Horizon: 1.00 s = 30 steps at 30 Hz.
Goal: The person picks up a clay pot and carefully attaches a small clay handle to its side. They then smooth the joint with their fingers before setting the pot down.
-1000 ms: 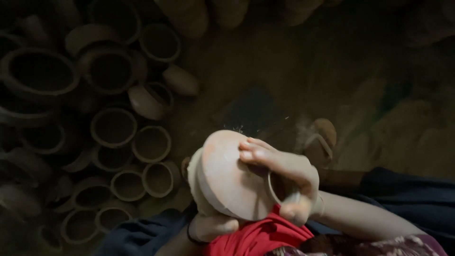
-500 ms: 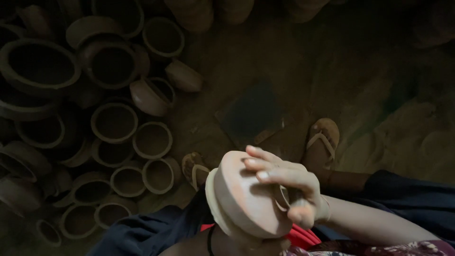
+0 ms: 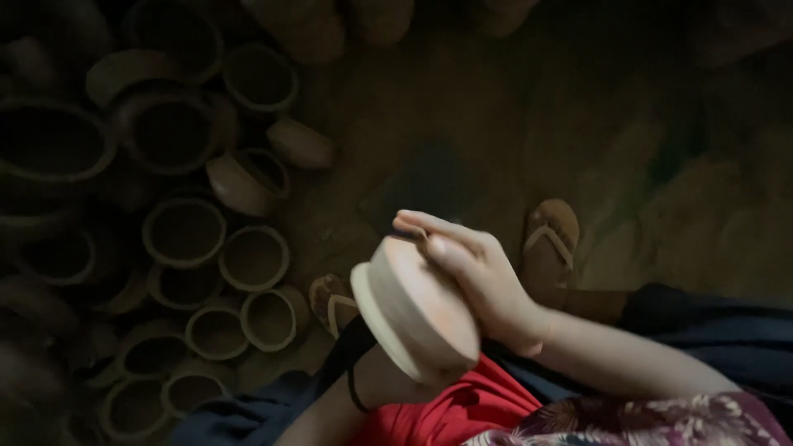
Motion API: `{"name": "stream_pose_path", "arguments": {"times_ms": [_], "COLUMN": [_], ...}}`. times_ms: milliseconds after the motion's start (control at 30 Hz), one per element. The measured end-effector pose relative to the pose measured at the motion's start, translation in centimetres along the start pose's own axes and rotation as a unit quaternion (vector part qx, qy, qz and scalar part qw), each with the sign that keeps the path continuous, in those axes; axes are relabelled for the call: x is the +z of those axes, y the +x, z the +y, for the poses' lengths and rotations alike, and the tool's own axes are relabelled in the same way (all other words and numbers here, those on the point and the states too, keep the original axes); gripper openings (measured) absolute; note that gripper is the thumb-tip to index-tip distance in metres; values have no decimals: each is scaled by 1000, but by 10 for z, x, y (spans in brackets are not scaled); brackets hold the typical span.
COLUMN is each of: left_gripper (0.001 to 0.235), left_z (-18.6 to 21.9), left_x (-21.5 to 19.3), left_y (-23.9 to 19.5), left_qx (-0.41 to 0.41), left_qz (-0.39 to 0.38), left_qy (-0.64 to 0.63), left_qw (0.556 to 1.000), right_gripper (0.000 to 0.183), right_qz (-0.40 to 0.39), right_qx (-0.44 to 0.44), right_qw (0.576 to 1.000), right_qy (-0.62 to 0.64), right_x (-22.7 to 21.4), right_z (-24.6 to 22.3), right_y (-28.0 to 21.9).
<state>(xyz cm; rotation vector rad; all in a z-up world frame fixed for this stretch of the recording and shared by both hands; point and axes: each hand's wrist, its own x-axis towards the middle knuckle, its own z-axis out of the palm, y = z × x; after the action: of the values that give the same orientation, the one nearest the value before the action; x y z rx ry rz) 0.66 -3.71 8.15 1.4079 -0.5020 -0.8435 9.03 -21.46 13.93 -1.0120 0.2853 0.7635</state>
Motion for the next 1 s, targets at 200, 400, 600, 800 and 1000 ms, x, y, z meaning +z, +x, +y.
{"name": "stream_pose_path", "arguments": {"times_ms": [200, 400, 600, 800, 1000], "left_gripper": [79, 103, 106, 107, 83], "left_z": [44, 82, 72, 51, -1], "left_x": [-7, -9, -5, 16, 15], "left_y": [-12, -5, -11, -24, -19], "left_qx": [25, 20, 47, -32, 29], "left_qz": [82, 173, 152, 88, 46], "left_qy": [-56, -569, -613, -202, 129], "left_qw": [995, 804, 774, 975, 990], "right_gripper": [69, 69, 69, 63, 62], "right_qz": [-9, -89, -98, -106, -102], "right_qx": [-263, -405, -475, -511, -363], "right_qw": [958, 892, 853, 837, 921], "right_qy": [-119, -180, -195, -167, -94], "right_x": [-6, -31, -32, -21, -6], "right_z": [21, 35, 41, 36, 9], "right_y": [-20, -15, -13, -17, -20]}}
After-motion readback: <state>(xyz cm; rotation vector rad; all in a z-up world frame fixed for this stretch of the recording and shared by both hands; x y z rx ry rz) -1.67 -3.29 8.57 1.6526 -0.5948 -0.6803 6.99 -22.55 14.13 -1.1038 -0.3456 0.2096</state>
